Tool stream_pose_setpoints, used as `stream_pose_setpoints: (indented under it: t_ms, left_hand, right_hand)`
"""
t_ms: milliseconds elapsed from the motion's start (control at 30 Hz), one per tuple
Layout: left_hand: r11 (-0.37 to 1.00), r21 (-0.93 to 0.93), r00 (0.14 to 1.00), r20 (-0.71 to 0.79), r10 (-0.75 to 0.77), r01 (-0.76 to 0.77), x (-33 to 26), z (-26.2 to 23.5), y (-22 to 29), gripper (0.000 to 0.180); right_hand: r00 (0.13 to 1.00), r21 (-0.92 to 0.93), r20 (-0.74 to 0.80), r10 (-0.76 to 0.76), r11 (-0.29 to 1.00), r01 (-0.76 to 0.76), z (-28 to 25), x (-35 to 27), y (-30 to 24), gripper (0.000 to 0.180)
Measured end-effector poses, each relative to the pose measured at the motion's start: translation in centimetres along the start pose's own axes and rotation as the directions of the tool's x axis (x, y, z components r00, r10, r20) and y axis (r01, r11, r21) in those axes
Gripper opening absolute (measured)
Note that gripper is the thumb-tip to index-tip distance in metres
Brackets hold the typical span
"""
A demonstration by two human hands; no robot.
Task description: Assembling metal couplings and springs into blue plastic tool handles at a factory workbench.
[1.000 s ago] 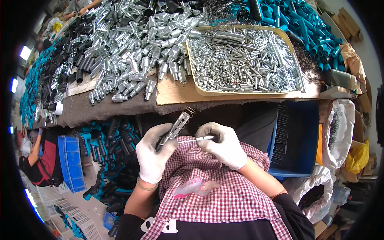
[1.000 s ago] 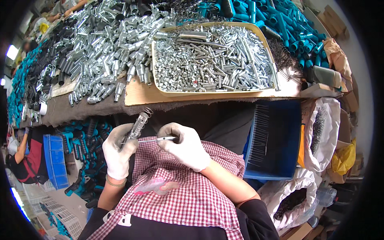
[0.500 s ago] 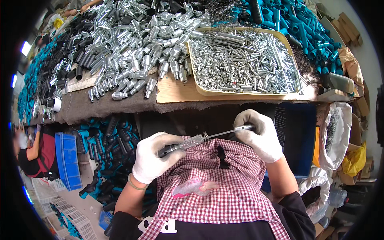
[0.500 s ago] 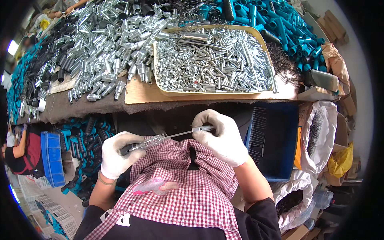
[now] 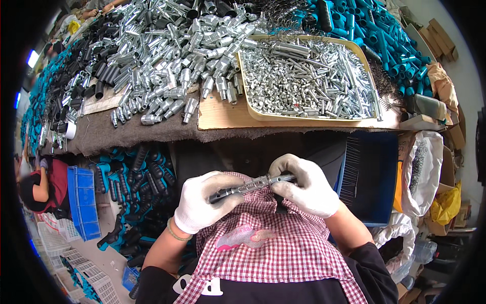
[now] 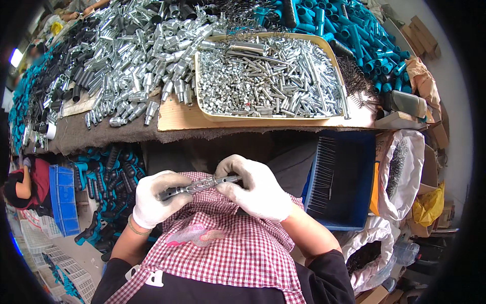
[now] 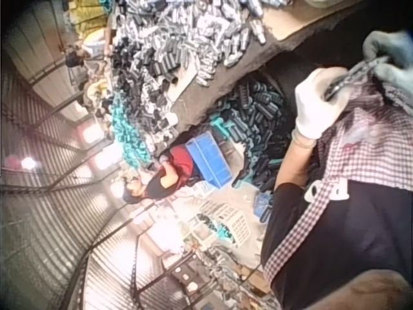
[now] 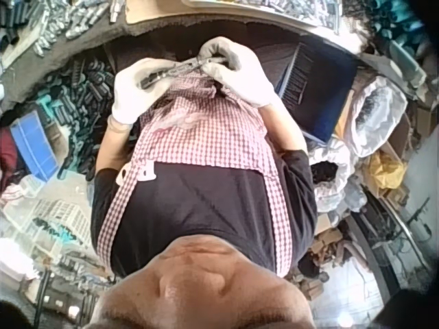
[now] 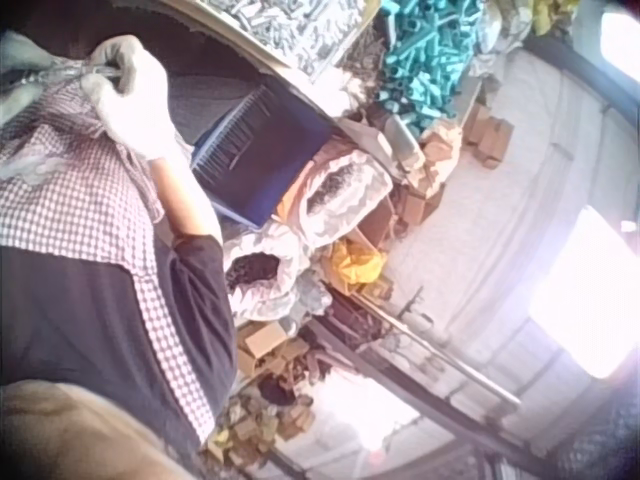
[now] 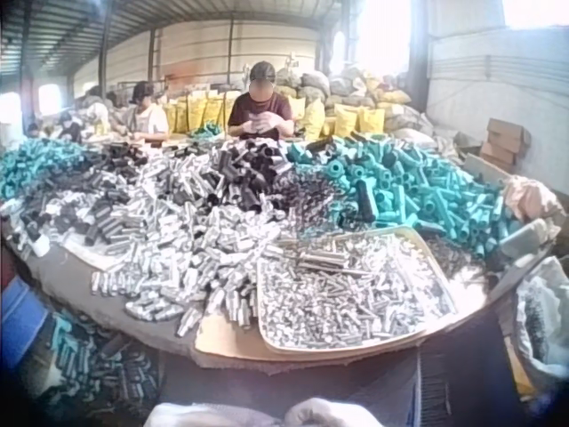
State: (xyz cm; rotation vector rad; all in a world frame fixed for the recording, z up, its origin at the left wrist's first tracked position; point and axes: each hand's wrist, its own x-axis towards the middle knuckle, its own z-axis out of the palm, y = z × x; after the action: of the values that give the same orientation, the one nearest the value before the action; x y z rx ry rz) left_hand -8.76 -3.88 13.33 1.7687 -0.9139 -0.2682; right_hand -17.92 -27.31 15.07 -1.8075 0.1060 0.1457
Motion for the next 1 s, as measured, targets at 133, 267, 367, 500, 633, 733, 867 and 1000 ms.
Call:
stream_pose_setpoints:
  t_ms: [133,267,367,500,633,733,867,1000]
  left_hand:
    - [0.997,-0.083,0.999,0.032,0.004,-0.001,-0.4,0.1,-0.6,0.026]
    - [0.993,-0.116,0.999,0.034,-0.009,0.013,-0.7,0.4,-1.3,0.027]
    - [0.993,-0.113,0.999,0.038,-0.020,0.024,-0.7,0.7,-1.2,0.027]
    - [0.993,-0.103,0.999,0.001,-0.049,0.049,-0.6,0.6,-0.9,0.025]
    - [0.991,-0.117,0.997,-0.044,-0.064,0.058,-0.5,0.8,-0.8,0.024]
    - [0.995,-0.084,0.997,-0.054,-0.056,0.051,-0.5,1.0,-0.8,0.023]
    - [0.997,-0.057,0.996,-0.071,-0.050,0.046,-0.4,1.5,-0.7,0.024]
    - [0.996,-0.050,0.995,-0.069,-0.070,0.067,-0.7,1.5,-0.7,0.024]
  right_hand:
    - [0.981,-0.169,0.037,-0.192,0.966,0.196,0.7,0.1,0.7,0.027]
    - [0.972,-0.307,0.060,-0.227,0.922,0.234,0.7,0.0,0.5,0.026]
    - [0.946,-0.400,0.078,-0.315,0.859,0.319,0.8,0.1,1.4,0.029]
    - [0.982,-0.008,-0.014,-0.186,0.983,0.186,0.2,-0.1,2.7,0.039]
    - [0.954,0.451,-0.274,-0.123,0.859,0.241,1.5,-1.1,3.3,0.036]
    - [0.949,0.280,-0.286,-0.134,0.935,0.216,1.9,-1.7,3.7,0.031]
    - [0.904,0.038,-0.280,-0.324,0.937,0.348,3.2,-1.6,4.9,0.030]
    - [0.893,-0.034,-0.241,-0.380,0.923,0.384,3.4,-1.7,5.7,0.033]
